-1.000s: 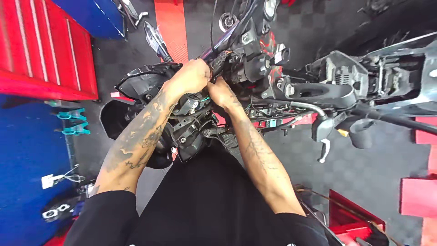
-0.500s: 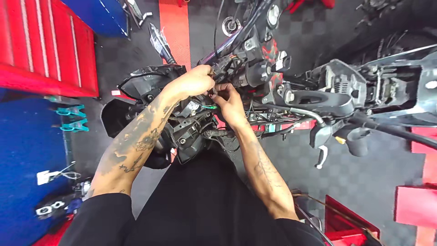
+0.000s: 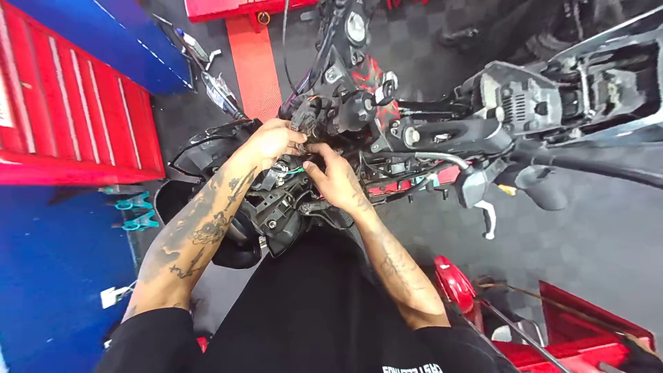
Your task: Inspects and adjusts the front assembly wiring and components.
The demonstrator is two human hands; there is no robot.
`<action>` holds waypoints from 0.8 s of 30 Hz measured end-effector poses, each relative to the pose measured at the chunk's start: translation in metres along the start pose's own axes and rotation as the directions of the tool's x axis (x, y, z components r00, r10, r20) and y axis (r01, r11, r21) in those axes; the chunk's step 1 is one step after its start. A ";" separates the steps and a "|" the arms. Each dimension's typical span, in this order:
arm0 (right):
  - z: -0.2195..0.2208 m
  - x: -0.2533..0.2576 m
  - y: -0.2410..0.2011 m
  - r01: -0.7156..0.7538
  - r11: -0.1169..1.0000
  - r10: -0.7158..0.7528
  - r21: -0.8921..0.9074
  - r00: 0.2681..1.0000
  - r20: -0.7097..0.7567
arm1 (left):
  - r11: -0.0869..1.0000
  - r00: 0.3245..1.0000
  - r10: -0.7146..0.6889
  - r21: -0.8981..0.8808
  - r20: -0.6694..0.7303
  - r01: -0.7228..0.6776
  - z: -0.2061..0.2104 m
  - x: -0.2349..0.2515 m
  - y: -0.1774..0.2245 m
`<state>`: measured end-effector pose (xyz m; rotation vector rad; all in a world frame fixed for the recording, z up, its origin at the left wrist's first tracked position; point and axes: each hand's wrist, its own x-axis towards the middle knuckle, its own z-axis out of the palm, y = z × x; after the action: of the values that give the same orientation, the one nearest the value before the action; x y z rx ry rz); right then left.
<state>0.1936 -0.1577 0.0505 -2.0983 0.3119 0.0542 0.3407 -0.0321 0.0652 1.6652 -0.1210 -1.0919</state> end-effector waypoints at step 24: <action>0.007 0.017 -0.016 0.079 0.952 -0.039 0.294 0.990 -0.137 | 0.975 0.958 0.100 -0.165 -0.269 -0.148 -0.005 -0.055 -0.007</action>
<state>0.2147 -0.1478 0.0578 -1.8109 0.3139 -0.1572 0.3103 0.0058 0.0917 1.5947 0.0434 -0.7584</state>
